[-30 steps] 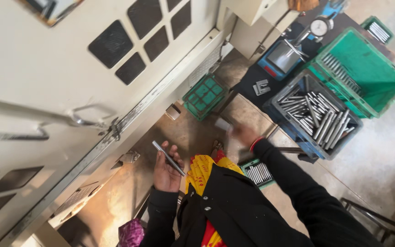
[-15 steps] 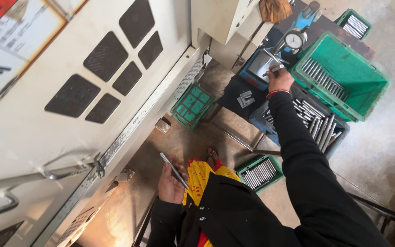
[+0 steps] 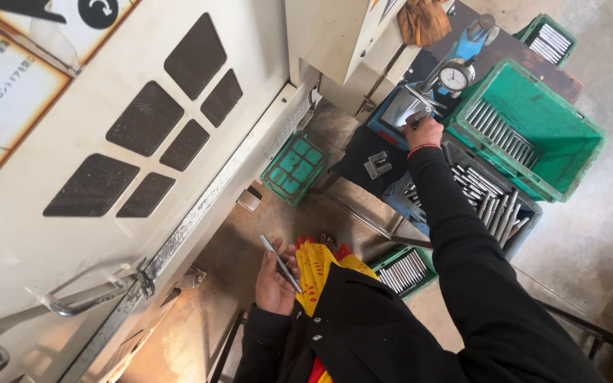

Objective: The person opens a machine door, retrieves two metal rods from inside, and closes the door. They then inspect the rods by hand, comparing them, and place one rod into a measuring device on a nearby table.

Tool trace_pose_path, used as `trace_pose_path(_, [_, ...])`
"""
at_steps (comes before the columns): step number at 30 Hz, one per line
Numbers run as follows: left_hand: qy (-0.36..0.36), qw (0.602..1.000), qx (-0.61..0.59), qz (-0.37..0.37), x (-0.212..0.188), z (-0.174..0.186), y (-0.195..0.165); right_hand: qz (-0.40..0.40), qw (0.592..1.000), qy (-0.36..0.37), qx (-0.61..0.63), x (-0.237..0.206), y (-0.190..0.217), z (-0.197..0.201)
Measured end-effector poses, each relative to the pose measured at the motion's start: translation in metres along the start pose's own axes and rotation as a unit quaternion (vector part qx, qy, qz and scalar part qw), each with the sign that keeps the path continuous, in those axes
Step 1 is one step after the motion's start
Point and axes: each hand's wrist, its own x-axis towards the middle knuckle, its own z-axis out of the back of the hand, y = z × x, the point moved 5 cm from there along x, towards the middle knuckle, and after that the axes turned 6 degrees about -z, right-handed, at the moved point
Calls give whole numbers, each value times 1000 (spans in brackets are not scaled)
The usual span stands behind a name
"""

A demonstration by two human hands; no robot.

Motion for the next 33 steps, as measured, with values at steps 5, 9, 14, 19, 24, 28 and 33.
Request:
trace_pose_path(5, [11, 1000, 10, 19, -2, -1, 4, -53, 998, 10, -32, -1, -9, -5])
trace_pose_path(9, [-2, 999, 29, 20, -4, 10, 2, -67, 997, -8, -20, -4, -10, -5])
trace_pose_path(14, [-8, 998, 45, 32, -7, 29, 3, -119, 993, -20, -7, -7, -12, -8])
trace_pose_path(19, [-11, 998, 52, 43, -9, 43, 7, -117, 992, -50, 10, -9, -11, -10])
trace_pose_path(24, [-29, 997, 49, 56, -13, 47, 8, -122, 990, -62, 46, -5, -13, -12])
trace_pose_path(28, [-22, 997, 41, 55, -12, 47, 7, -117, 989, -80, 51, -1, -12, -14])
trace_pose_path(33, [-27, 998, 45, 44, -9, 48, 4, -117, 988, -82, 62, 5, -8, -15])
